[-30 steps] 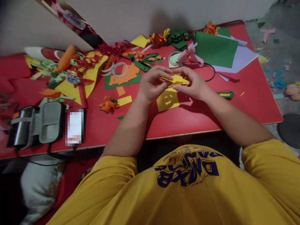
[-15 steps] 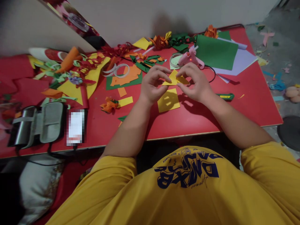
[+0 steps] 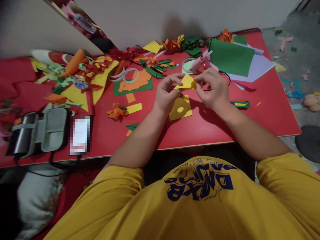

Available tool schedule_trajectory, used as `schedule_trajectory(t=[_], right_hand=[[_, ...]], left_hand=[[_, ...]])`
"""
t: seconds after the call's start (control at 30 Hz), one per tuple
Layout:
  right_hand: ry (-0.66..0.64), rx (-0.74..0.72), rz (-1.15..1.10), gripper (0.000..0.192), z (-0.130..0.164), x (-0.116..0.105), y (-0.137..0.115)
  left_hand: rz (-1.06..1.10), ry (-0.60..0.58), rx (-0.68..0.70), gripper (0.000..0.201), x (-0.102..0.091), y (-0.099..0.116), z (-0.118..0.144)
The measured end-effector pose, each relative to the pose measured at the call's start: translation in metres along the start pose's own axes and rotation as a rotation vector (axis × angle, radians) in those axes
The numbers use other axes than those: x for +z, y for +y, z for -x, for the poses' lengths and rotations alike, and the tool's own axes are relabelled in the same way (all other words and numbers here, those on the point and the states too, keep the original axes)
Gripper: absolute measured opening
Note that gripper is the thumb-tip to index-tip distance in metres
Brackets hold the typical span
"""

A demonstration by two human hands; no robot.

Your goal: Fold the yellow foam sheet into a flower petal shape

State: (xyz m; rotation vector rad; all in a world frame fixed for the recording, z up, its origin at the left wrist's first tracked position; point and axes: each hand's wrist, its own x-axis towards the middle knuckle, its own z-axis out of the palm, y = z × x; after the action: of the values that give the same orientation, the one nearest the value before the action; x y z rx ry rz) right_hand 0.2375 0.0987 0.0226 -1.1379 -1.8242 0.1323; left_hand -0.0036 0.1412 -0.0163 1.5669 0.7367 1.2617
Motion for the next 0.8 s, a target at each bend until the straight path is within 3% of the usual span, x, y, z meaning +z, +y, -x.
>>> schedule_trajectory(t=[0.27,0.47,0.67,0.8], right_hand=[[-0.114,-0.017,0.117,0.013,-0.012,-0.022,0.002],[-0.061,-0.179,-0.132,0.004,-0.014,-0.022,0.000],[-0.116,0.264,-0.502,0.057,-0.014,0.000,0.009],[-0.092,0.348,-0.586,0.076,-0.016,0.007,0.017]], left_hand=[[0.170,0.105,-0.263,0.032,0.007,0.014,0.005],[0.157,0.046,-0.203,0.031,-0.003,-0.003,-0.001],[-0.010,-0.031,0.028,0.046,0.002,-0.003,-0.004],[-0.105,-0.019,0.113,0.056,0.005,0.002,-0.005]])
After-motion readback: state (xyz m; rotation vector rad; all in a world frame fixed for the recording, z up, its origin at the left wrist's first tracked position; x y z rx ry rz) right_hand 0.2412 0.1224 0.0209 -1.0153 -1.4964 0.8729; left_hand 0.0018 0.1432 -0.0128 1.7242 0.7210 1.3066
